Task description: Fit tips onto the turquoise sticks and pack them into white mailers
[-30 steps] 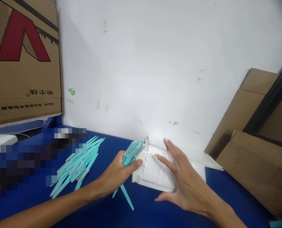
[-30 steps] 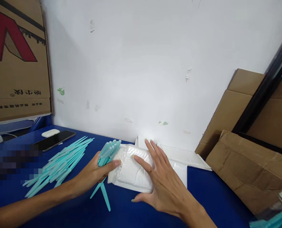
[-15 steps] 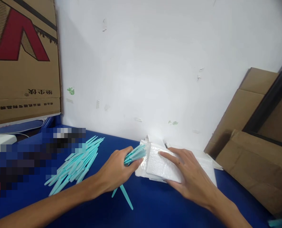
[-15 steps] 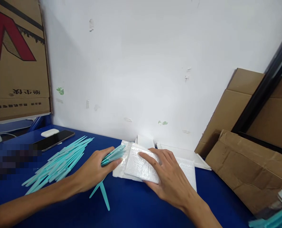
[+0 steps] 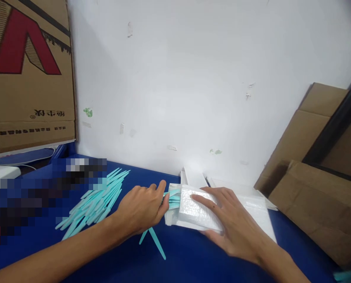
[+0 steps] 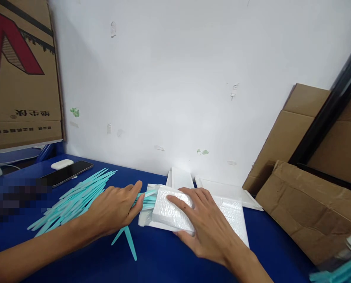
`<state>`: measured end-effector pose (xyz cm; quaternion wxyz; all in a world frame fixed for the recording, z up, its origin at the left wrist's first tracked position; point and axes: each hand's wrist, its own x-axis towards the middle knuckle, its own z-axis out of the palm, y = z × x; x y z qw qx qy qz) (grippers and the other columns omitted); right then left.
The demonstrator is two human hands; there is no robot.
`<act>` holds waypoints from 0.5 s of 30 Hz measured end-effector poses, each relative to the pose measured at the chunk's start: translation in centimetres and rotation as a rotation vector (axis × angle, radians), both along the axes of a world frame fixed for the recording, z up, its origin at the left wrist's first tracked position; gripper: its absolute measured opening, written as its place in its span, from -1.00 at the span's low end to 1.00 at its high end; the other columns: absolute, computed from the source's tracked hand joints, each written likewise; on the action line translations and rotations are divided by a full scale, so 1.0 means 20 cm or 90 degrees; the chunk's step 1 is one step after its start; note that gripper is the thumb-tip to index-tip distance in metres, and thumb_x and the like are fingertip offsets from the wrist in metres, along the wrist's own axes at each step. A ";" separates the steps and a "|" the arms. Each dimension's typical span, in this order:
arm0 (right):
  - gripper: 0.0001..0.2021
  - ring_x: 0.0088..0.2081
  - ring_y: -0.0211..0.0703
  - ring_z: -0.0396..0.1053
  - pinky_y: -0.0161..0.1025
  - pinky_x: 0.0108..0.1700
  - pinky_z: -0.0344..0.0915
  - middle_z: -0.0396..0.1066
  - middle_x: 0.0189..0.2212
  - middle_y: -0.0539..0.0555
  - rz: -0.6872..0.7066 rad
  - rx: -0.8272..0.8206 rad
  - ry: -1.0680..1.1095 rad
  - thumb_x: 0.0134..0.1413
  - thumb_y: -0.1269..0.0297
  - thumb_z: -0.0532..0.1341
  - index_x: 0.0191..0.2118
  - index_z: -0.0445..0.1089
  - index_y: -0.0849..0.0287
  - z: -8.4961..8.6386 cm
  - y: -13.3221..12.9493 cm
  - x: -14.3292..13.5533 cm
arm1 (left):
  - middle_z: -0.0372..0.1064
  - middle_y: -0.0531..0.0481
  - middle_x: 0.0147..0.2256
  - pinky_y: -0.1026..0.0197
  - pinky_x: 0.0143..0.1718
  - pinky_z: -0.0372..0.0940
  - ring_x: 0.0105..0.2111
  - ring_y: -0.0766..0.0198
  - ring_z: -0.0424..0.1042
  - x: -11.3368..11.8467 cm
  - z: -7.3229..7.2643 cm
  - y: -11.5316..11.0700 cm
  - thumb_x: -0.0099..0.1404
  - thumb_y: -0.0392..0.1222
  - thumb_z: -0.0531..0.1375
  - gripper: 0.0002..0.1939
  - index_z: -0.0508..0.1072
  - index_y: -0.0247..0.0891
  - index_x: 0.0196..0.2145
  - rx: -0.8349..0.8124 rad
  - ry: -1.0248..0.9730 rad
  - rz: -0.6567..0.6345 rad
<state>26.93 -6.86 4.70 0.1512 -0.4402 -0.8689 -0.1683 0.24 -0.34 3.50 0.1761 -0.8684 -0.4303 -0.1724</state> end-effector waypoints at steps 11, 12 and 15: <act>-0.23 0.16 0.23 0.19 0.32 0.14 0.18 0.20 0.21 0.20 0.006 -0.029 0.017 0.08 0.27 0.28 0.37 0.00 -0.12 -0.03 -0.05 -0.12 | 0.31 -0.06 -0.34 0.25 -0.73 -0.02 -0.68 0.28 0.22 0.02 0.02 -0.05 0.47 -0.17 -0.19 -0.69 0.29 -0.24 -0.28 0.167 0.003 -0.096; -0.22 0.16 0.23 0.19 0.31 0.14 0.19 0.20 0.21 0.20 0.008 -0.025 0.021 0.07 0.28 0.28 0.38 0.00 -0.11 -0.03 -0.05 -0.13 | 0.31 -0.07 -0.33 0.26 -0.73 -0.01 -0.68 0.29 0.21 0.03 0.03 -0.06 0.47 -0.15 -0.18 -0.70 0.28 -0.25 -0.27 0.163 -0.009 -0.096; -0.24 0.14 0.23 0.20 0.28 0.11 0.22 0.19 0.21 0.21 0.012 -0.001 0.042 0.04 0.34 0.27 0.35 0.03 -0.07 -0.04 -0.05 -0.18 | 0.31 -0.10 -0.30 0.27 -0.74 0.02 -0.65 0.28 0.23 0.06 0.07 -0.09 0.45 -0.09 -0.14 -0.72 0.29 -0.26 -0.20 0.153 -0.032 -0.118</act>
